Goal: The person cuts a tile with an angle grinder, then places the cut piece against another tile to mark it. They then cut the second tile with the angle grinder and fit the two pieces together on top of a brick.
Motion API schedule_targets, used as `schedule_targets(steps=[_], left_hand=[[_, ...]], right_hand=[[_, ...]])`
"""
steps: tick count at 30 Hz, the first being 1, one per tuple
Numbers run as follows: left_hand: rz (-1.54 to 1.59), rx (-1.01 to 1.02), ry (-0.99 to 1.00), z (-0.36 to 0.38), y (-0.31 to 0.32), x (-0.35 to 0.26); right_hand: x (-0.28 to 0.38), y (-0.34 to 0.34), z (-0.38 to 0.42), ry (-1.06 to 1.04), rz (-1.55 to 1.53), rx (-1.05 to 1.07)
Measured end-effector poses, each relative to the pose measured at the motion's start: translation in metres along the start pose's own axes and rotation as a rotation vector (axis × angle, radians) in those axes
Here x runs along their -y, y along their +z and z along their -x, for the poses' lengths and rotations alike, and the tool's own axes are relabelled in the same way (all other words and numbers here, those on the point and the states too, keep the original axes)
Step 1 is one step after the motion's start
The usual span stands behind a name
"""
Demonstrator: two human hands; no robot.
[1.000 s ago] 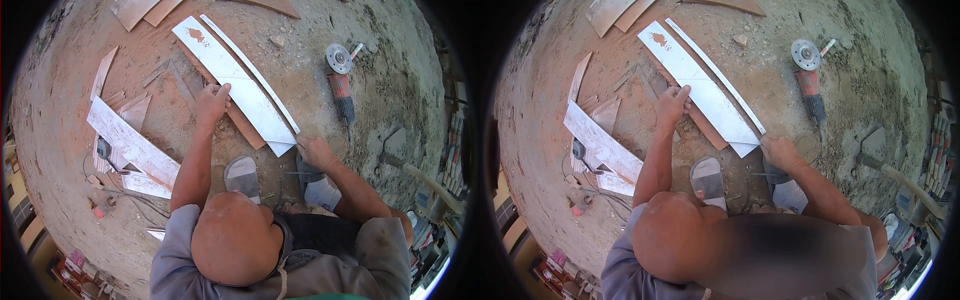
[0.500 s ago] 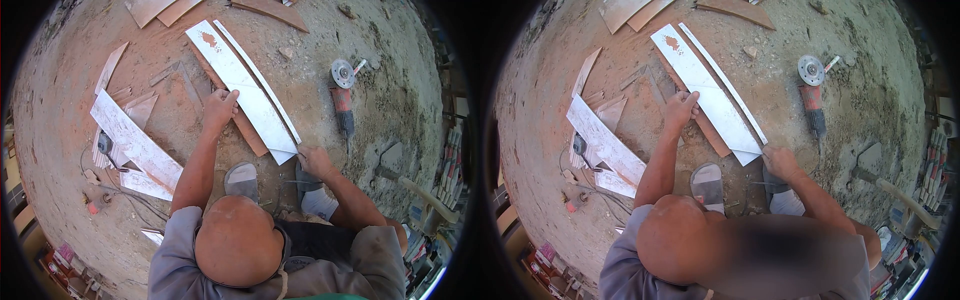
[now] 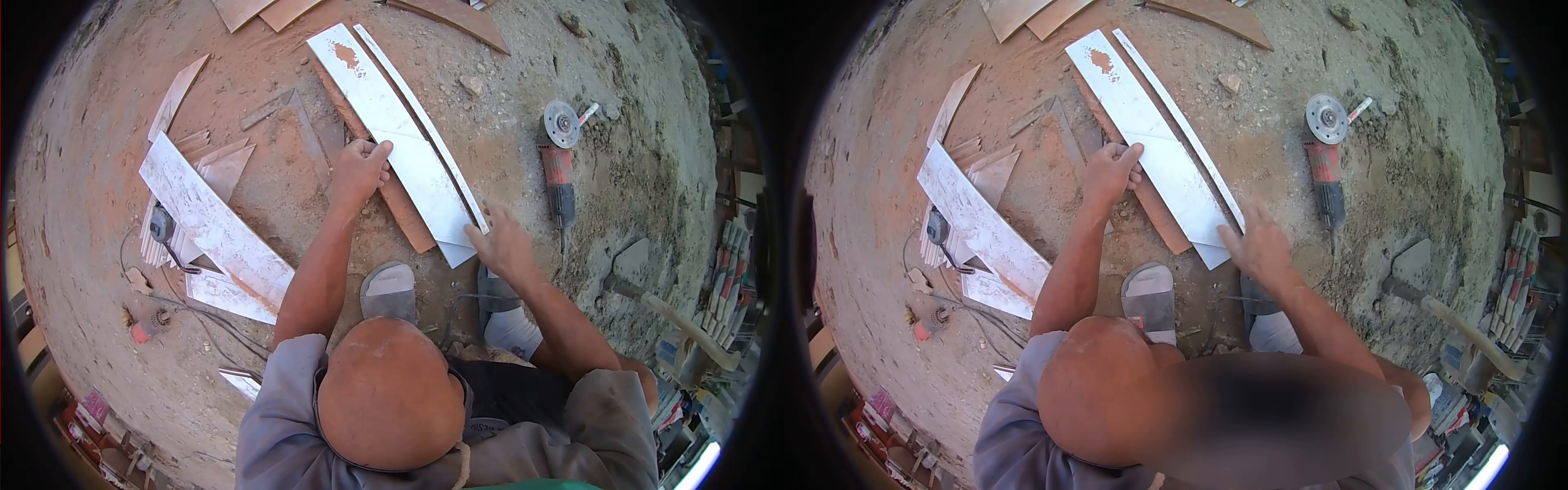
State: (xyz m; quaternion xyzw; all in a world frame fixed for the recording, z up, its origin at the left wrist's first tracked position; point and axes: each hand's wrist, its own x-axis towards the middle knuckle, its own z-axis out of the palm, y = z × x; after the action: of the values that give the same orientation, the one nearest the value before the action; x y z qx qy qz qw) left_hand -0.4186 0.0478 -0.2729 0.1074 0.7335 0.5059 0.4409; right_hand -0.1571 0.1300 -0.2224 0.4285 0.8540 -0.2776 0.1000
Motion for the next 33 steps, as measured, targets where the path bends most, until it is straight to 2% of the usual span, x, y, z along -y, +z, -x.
schedule_targets(steps=[5, 9, 12, 15, 19, 22, 24, 28, 30, 33], left_hand=[[0.015, -0.013, -0.01, -0.002, -0.002, 0.001], [0.022, -0.006, 0.011, 0.001, -0.006, -0.003], [-0.092, -0.019, 0.006, -0.004, -0.018, -0.006], [-0.117, -0.137, 0.041, -0.02, -0.042, 0.003], [-0.175, -0.389, 0.277, -0.064, -0.078, -0.003], [-0.206, -0.447, 0.275, -0.098, -0.095, -0.033], [-0.204, -0.499, 0.484, -0.129, -0.1, -0.038], [-0.164, -0.402, 0.436, -0.151, -0.097, -0.06], [-0.215, -0.385, 0.482, -0.16, -0.094, -0.062], [-0.202, -0.332, 0.438, -0.176, -0.094, -0.059]], right_hand=[[0.065, 0.023, -0.017, -0.045, 0.075, -0.034], [0.071, 0.033, -0.031, -0.052, 0.085, -0.086], [0.069, 0.029, -0.035, -0.067, 0.044, -0.063], [0.075, 0.019, -0.047, -0.05, 0.031, -0.097], [0.1, 0.009, -0.101, -0.142, 0.049, -0.177], [0.14, -0.003, -0.147, -0.157, 0.063, -0.222], [0.163, -0.01, -0.169, -0.126, 0.084, -0.167], [0.183, -0.012, -0.194, -0.1, 0.12, -0.12], [0.186, -0.013, -0.198, -0.07, 0.122, -0.032], [0.184, -0.004, -0.199, -0.116, 0.156, -0.117]])
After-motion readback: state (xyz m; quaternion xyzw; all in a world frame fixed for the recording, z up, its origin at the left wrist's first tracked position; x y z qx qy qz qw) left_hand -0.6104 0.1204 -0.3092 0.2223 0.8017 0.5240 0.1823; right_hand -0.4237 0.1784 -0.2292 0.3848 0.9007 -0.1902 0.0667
